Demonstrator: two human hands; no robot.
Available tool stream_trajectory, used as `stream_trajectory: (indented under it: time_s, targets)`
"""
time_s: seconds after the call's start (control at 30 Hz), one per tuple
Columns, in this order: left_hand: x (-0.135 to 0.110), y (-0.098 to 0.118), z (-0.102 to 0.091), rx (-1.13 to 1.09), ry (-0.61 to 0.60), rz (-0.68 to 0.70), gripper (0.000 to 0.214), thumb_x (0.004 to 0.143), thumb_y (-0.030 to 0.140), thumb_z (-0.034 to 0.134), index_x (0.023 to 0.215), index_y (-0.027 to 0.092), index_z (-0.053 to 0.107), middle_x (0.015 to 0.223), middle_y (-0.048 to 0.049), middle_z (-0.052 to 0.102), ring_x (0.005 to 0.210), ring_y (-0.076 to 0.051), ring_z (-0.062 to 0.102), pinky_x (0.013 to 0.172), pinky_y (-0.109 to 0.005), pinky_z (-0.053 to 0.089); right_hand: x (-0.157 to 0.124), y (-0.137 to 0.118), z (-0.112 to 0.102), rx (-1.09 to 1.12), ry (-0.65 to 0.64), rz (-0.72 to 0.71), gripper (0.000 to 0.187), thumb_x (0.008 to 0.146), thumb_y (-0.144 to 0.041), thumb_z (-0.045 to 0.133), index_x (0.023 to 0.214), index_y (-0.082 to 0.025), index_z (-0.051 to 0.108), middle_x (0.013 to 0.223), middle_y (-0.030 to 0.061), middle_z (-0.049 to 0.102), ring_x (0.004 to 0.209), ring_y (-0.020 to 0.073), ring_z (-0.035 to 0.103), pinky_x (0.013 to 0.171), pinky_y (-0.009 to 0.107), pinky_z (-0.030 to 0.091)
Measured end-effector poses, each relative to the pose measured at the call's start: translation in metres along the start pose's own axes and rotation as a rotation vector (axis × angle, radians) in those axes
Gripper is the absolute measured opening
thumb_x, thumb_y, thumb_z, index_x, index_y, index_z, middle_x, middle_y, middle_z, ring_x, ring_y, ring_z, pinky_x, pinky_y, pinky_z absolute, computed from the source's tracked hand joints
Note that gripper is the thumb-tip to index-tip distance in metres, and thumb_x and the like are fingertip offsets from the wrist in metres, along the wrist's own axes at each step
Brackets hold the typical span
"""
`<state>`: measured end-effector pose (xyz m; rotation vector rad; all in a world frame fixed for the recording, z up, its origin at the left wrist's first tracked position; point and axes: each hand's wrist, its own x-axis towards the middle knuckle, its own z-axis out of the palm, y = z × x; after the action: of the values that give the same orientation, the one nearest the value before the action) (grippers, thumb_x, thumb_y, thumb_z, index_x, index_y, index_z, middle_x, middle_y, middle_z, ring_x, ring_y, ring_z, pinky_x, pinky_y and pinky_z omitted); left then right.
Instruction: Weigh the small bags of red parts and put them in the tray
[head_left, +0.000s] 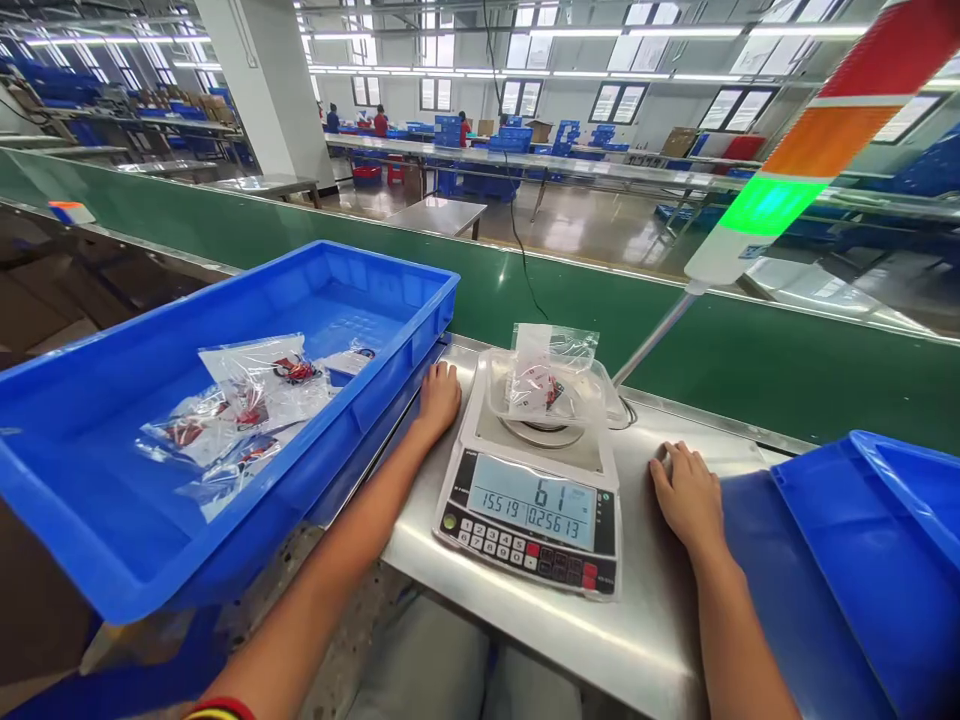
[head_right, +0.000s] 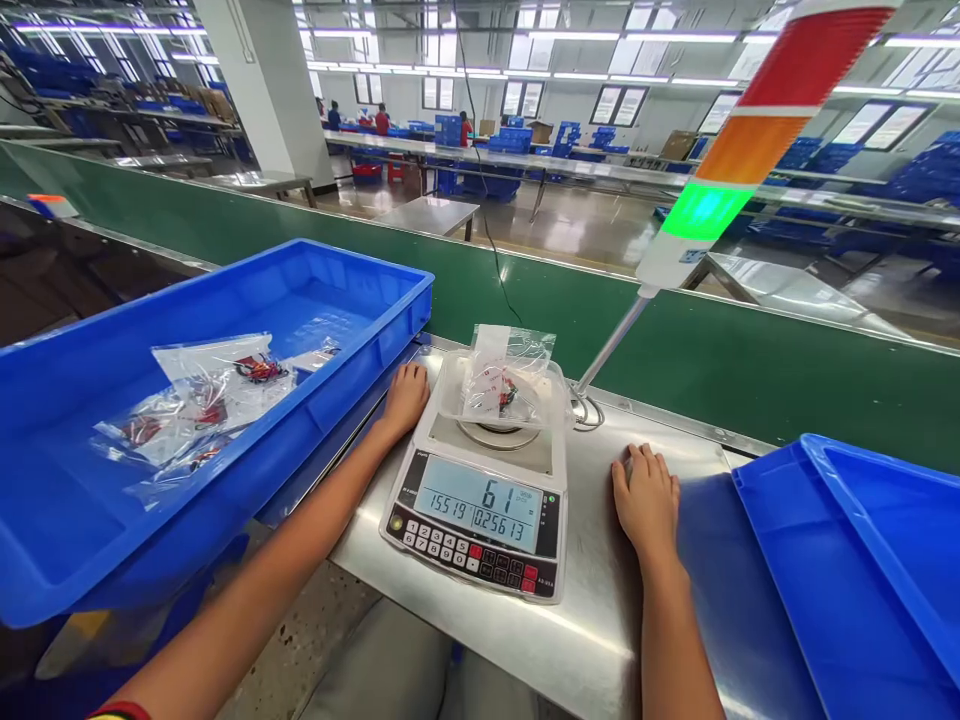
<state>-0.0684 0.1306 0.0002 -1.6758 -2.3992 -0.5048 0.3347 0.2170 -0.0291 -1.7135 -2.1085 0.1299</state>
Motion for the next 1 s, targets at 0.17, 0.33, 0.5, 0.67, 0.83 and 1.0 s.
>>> stream_trajectory:
  time_s: [0.17, 0.33, 0.5, 0.67, 0.83, 1.0]
  targets:
    - [-0.003, 0.002, 0.002, 0.005, -0.008, 0.002, 0.027, 0.098, 0.015, 0.042, 0.121, 0.011, 0.056, 0.135, -0.0182, 0.055, 0.127, -0.030, 0.049, 0.105, -0.042, 0.046, 0.000, 0.001, -0.002, -0.015, -0.018, 0.002, 0.077, 0.092, -0.051, 0.022, 0.142, -0.001, 0.053, 0.155, 0.0234, 0.044, 0.147, 0.0388, 0.035, 0.122, 0.060, 0.025]
    - [-0.004, 0.003, 0.003, 0.004, -0.003, 0.003, 0.028, 0.099, 0.015, 0.041, 0.123, 0.009, 0.055, 0.138, -0.0196, 0.054, 0.130, -0.029, 0.049, 0.107, -0.042, 0.046, 0.000, 0.005, 0.000, -0.014, -0.010, -0.004, 0.076, 0.093, -0.052, 0.021, 0.142, -0.004, 0.052, 0.155, 0.0225, 0.044, 0.148, 0.0382, 0.034, 0.122, 0.059, 0.024]
    - [-0.005, 0.005, 0.004, 0.009, -0.008, -0.002, 0.031, 0.100, 0.014, 0.039, 0.127, 0.008, 0.054, 0.141, -0.0193, 0.053, 0.133, -0.029, 0.047, 0.110, -0.041, 0.044, 0.001, 0.013, 0.004, -0.009, -0.009, -0.019, 0.074, 0.094, -0.053, 0.022, 0.142, -0.005, 0.052, 0.155, 0.0227, 0.044, 0.148, 0.0382, 0.034, 0.121, 0.060, 0.025]
    - [-0.005, 0.007, 0.004, 0.021, -0.015, -0.001, 0.032, 0.100, 0.014, 0.038, 0.127, 0.009, 0.055, 0.143, -0.0198, 0.052, 0.136, -0.029, 0.046, 0.114, -0.042, 0.042, 0.002, 0.015, 0.004, -0.007, -0.008, -0.030, 0.074, 0.094, -0.053, 0.022, 0.142, -0.005, 0.052, 0.155, 0.0231, 0.044, 0.148, 0.0381, 0.034, 0.121, 0.059, 0.025]
    - [-0.007, 0.010, 0.000, 0.040, -0.020, -0.010, 0.034, 0.100, 0.013, 0.037, 0.128, 0.008, 0.056, 0.144, -0.0201, 0.052, 0.138, -0.029, 0.045, 0.114, -0.042, 0.042, 0.003, 0.013, 0.002, 0.005, 0.002, -0.024, 0.077, 0.091, -0.054, 0.024, 0.140, -0.003, 0.054, 0.153, 0.0241, 0.046, 0.146, 0.0392, 0.037, 0.120, 0.058, 0.028]
    - [-0.008, 0.015, -0.005, 0.061, -0.024, -0.021, 0.036, 0.100, 0.012, 0.034, 0.128, 0.009, 0.057, 0.142, -0.0197, 0.053, 0.137, -0.029, 0.046, 0.113, -0.042, 0.043, 0.005, 0.017, 0.004, 0.010, 0.019, -0.036, 0.074, 0.091, -0.053, 0.026, 0.137, -0.003, 0.055, 0.151, 0.0257, 0.048, 0.144, 0.0411, 0.039, 0.118, 0.061, 0.031]
